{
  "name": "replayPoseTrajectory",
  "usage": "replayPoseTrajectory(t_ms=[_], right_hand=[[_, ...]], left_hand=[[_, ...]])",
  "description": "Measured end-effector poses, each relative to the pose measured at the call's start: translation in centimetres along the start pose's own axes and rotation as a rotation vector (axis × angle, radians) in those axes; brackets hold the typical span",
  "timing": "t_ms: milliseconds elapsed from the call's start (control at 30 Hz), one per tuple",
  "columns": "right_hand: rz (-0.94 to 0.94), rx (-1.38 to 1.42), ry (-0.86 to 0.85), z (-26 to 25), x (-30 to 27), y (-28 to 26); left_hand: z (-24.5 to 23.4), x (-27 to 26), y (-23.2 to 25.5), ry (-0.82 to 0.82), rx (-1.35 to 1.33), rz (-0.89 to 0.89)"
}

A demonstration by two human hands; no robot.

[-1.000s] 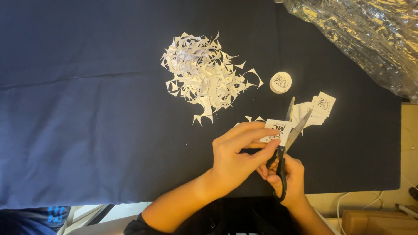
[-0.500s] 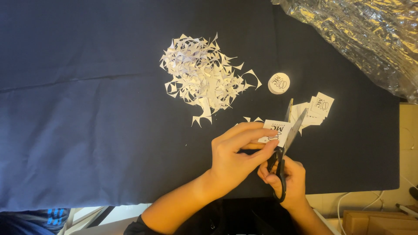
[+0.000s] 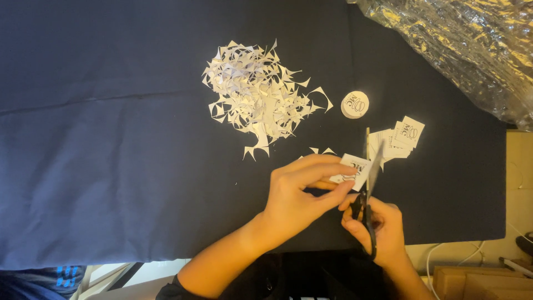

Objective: Trimming paper labels into circular shapes using a pair of scissors.

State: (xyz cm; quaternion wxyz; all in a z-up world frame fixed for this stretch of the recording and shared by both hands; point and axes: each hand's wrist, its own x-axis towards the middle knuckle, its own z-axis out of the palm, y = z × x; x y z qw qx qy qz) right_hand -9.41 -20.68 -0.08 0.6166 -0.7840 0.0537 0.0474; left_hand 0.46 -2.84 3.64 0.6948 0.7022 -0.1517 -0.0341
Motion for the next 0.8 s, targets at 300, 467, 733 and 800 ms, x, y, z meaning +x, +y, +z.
replayPoseTrajectory(t_ms=[300, 467, 733, 800], right_hand=[[0.020, 0.005, -0.046, -1.1, 0.1, 0.0], [0.067, -0.018, -0.040, -1.5, -0.2, 0.1], [0.108, -0.140, -0.044, -2.5, -0.5, 0.2], [0.093, -0.148, -0.048, -2.5, -0.3, -0.3]], left_hand=[[-0.2, -0.1, -0.1, -0.074, -0.075, -0.088], [-0.4, 0.0, -0.2, -0.090, -0.096, -0.077], [-0.9, 0.2, -0.1, -0.147, -0.074, -0.083], [-0.9, 0.2, 0.0, -0.160, -0.060, -0.082]])
